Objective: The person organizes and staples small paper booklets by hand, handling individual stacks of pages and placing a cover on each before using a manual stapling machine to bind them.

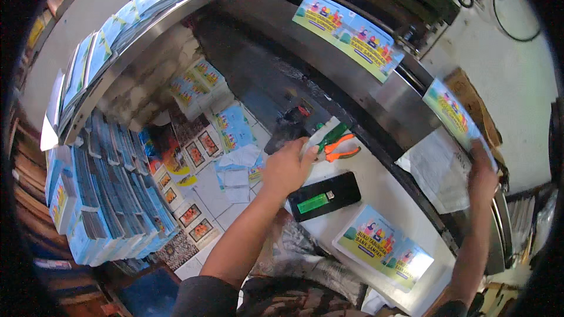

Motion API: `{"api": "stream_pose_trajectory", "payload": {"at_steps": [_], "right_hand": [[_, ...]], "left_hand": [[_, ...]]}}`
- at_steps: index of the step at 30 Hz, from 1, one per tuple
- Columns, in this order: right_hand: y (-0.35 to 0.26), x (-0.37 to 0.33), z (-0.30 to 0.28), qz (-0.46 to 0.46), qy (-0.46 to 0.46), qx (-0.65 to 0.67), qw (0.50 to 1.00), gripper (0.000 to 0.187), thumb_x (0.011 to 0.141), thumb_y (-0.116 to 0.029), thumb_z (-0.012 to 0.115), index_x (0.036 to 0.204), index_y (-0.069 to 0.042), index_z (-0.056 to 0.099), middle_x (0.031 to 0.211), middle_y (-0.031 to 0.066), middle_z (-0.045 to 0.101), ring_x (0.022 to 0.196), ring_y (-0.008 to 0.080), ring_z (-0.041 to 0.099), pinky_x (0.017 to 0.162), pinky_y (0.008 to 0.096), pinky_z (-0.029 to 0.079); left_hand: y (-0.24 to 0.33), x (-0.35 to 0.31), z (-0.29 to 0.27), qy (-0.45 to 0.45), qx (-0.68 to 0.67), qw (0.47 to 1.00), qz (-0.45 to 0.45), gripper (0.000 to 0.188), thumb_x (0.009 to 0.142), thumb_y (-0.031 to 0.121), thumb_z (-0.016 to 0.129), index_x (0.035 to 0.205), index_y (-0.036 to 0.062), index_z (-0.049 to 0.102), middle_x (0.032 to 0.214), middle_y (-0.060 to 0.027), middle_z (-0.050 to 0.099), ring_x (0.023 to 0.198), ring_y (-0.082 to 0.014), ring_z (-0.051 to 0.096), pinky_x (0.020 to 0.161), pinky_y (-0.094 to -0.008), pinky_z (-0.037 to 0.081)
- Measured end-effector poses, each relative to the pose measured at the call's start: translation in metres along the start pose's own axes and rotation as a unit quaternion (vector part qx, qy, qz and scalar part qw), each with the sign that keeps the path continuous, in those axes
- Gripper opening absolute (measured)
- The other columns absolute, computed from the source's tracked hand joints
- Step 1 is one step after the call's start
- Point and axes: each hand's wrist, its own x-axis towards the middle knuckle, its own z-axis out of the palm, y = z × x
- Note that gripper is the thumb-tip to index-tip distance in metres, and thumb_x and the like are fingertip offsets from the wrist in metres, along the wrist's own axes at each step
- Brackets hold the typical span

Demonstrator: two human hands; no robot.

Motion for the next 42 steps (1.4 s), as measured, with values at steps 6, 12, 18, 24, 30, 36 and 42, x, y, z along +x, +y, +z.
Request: {"api": "stream_pose_trajectory", "payload": {"at_steps": [6, 12, 18, 24, 30, 36, 42], "right_hand": [[-0.065, -0.084, -0.012, 0.04, -0.223, 0.08, 0.971, 0.034, 0.084, -0.012, 0.064, 0.119, -0.009, 0.063, 0.114, 0.0155, 0.067, 0.1, 0.0337, 0.066, 0.081, 0.0416, 0.056], [-0.127, -0.163, -0.053, -0.125, -0.426, 0.164, 0.881, 0.073, 0.075, -0.052, 0.074, 0.13, -0.006, 0.057, 0.131, 0.0195, 0.053, 0.119, 0.0351, 0.051, 0.096, 0.0438, 0.048], [-0.129, -0.189, -0.057, -0.145, -0.335, 0.132, 0.921, 0.079, 0.066, -0.049, 0.081, 0.128, -0.005, 0.057, 0.133, 0.0179, 0.05, 0.117, 0.0376, 0.051, 0.097, 0.045, 0.048], [-0.128, -0.18, -0.066, -0.121, -0.403, 0.204, 0.884, 0.063, 0.074, -0.028, 0.076, 0.129, -0.006, 0.055, 0.133, 0.0156, 0.053, 0.121, 0.0353, 0.052, 0.096, 0.0436, 0.049], [-0.088, -0.161, -0.078, -0.001, -0.284, 0.262, 0.922, 0.024, 0.082, -0.006, 0.061, 0.105, -0.001, 0.069, 0.084, 0.022, 0.068, 0.071, 0.0367, 0.068, 0.065, 0.0386, 0.054], [-0.098, -0.138, -0.096, -0.105, -0.419, 0.234, 0.871, 0.024, 0.084, -0.009, 0.059, 0.106, -0.007, 0.068, 0.095, 0.016, 0.07, 0.081, 0.0347, 0.068, 0.071, 0.041, 0.056], [-0.113, -0.182, -0.088, -0.142, -0.358, 0.227, 0.894, 0.034, 0.078, -0.016, 0.068, 0.111, -0.013, 0.067, 0.116, 0.0083, 0.068, 0.098, 0.0282, 0.067, 0.078, 0.0417, 0.056]], "left_hand": [[0.0, 0.003, 0.01, 0.019, 0.015, 1.0, 0.019, 0.051, 0.095, 0.049, 0.05, 0.118, 0.0049, 0.063, 0.108, -0.0198, 0.067, 0.096, -0.039, 0.065, 0.083, -0.047, 0.051], [-0.007, -0.001, 0.003, 0.032, 0.016, 0.999, -0.013, 0.048, 0.095, 0.048, 0.052, 0.115, 0.006, 0.065, 0.112, -0.0184, 0.066, 0.101, -0.0372, 0.064, 0.085, -0.0451, 0.05], [-0.001, 0.003, 0.011, 0.035, 0.013, 0.999, 0.028, 0.044, 0.099, 0.044, 0.047, 0.111, 0.0064, 0.065, 0.105, -0.0192, 0.067, 0.097, -0.0381, 0.064, 0.081, -0.0438, 0.051], [-0.002, 0.001, 0.004, 0.02, 0.02, 1.0, 0.008, 0.046, 0.097, 0.046, 0.049, 0.113, 0.0059, 0.064, 0.11, -0.0172, 0.066, 0.099, -0.0372, 0.064, 0.082, -0.0453, 0.051], [0.004, 0.001, 0.004, 0.014, 0.025, 1.0, 0.005, 0.045, 0.096, 0.046, 0.049, 0.113, 0.0063, 0.064, 0.11, -0.0176, 0.066, 0.1, -0.0373, 0.064, 0.083, -0.0458, 0.05], [-0.004, 0.002, 0.008, 0.009, 0.02, 1.0, -0.022, 0.048, 0.096, 0.047, 0.05, 0.118, 0.0059, 0.063, 0.113, -0.0195, 0.065, 0.102, -0.0376, 0.063, 0.087, -0.0444, 0.05], [0.056, 0.076, 0.02, 0.011, -0.251, 0.968, 0.019, 0.055, 0.097, 0.047, 0.053, 0.126, 0.0005, 0.057, 0.109, -0.0168, 0.067, 0.097, -0.0304, 0.065, 0.083, -0.0372, 0.049]]}}
